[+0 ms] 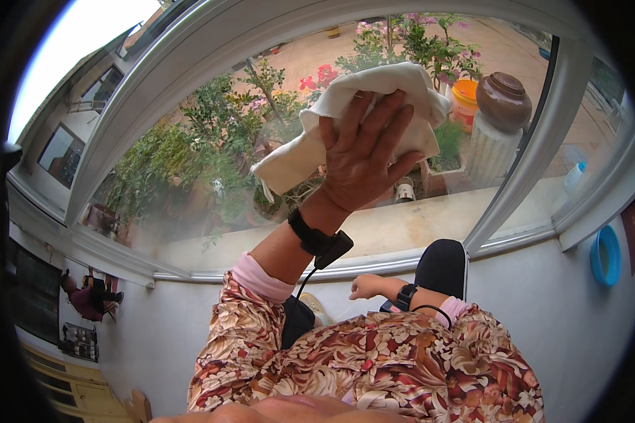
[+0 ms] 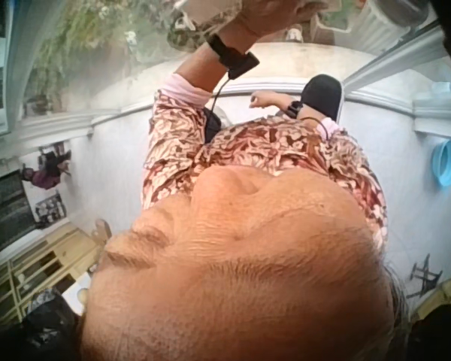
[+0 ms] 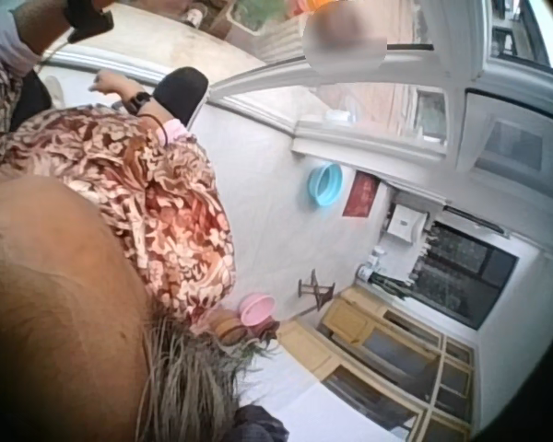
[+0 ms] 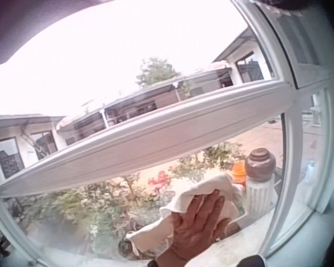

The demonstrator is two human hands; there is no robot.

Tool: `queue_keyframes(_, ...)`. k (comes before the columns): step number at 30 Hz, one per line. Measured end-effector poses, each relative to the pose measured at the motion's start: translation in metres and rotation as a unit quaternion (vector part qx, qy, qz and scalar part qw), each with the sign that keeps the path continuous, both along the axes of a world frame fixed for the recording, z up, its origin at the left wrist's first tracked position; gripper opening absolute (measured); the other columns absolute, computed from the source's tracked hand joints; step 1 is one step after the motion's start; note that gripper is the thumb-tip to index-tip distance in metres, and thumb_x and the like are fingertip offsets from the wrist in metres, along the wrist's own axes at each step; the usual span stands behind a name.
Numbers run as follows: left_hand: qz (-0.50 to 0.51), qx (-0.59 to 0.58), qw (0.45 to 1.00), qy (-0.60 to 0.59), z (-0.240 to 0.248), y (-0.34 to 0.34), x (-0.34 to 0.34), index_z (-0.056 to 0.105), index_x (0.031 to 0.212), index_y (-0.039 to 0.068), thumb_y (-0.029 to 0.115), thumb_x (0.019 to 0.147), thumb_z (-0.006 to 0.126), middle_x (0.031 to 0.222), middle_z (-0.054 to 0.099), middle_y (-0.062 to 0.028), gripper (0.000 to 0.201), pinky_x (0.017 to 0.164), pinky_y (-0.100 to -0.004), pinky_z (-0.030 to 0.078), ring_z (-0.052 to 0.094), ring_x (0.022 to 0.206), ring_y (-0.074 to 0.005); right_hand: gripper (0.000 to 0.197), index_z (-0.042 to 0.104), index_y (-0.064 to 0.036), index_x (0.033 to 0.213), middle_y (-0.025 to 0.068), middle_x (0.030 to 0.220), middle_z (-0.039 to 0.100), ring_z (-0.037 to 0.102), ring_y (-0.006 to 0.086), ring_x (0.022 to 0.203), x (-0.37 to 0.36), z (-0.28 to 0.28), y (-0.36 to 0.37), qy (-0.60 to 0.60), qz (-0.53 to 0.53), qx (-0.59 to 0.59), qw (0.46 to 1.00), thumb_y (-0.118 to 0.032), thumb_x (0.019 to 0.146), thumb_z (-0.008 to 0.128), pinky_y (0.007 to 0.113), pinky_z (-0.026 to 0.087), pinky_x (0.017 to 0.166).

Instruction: The person wipes a large curved glass window with a white cloth, moving methodically across the surface. The person folds the cloth occasionally and continues wiping different sections of the window.

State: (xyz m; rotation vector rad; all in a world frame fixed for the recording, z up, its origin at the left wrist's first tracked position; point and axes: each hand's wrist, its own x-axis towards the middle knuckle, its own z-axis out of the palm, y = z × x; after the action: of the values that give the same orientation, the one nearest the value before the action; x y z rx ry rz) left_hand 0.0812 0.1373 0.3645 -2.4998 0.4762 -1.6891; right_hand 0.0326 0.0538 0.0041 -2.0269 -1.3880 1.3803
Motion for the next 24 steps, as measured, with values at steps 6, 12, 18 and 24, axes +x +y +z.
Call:
queue_keyframes(6, 0.043, 0.005, 0.999, -0.018, -0.022, 0.029, -0.017, 0.064, 0.138, 0.018, 0.046, 0.086, 0.078, 0.152, 0.054, -0.0015, 0.061, 0.119, -0.0554, 0.016, 0.042, 0.144, -0.0298, 0.052, 0.078, -0.0042, 0.11, 0.0204, 0.1, 0.076, 0.072, 0.0365, 0.096, 0.002, -0.005, -0.003, -0.017, 0.003, 0.014, 1.0, -0.05, 0.085, 0.072, 0.045, 0.055, 0.089)
queue_keyframes(12, 0.146, -0.107, 0.981, -0.075, -0.058, 0.096, -0.075, 0.059, 0.142, 0.015, 0.049, 0.085, 0.08, 0.151, 0.053, -0.0056, 0.069, 0.119, -0.059, 0.019, 0.041, 0.146, -0.0353, 0.053, 0.078, -0.0034, 0.109, 0.0218, 0.102, 0.076, 0.071, 0.0385, 0.1, 0.0, -0.006, -0.007, -0.015, 0.002, 0.027, 1.0, -0.051, 0.085, 0.072, 0.045, 0.054, 0.092)
queue_keyframes(18, 0.199, -0.188, 0.949, -0.16, -0.09, 0.184, -0.141, 0.039, 0.152, 0.0, 0.047, 0.089, 0.077, 0.154, 0.042, -0.0213, 0.087, 0.122, -0.0616, 0.021, 0.033, 0.147, -0.0426, 0.052, 0.077, -0.0036, 0.11, 0.0193, 0.093, 0.076, 0.073, 0.0346, 0.088, 0.003, -0.008, -0.016, -0.001, -0.002, 0.002, 1.0, -0.05, 0.085, 0.072, 0.043, 0.056, 0.086)
queue_keyframes(24, 0.187, -0.368, 0.883, -0.221, -0.125, 0.214, -0.166, 0.04, 0.152, 0.001, 0.033, 0.09, 0.075, 0.157, 0.037, -0.023, 0.079, 0.119, -0.0498, 0.034, 0.036, 0.146, -0.04, 0.051, 0.077, -0.0041, 0.11, 0.0157, 0.083, 0.076, 0.073, 0.0262, 0.073, 0.005, -0.021, -0.019, 0.011, 0.004, -0.016, 1.0, -0.049, 0.087, 0.072, 0.04, 0.058, 0.075)
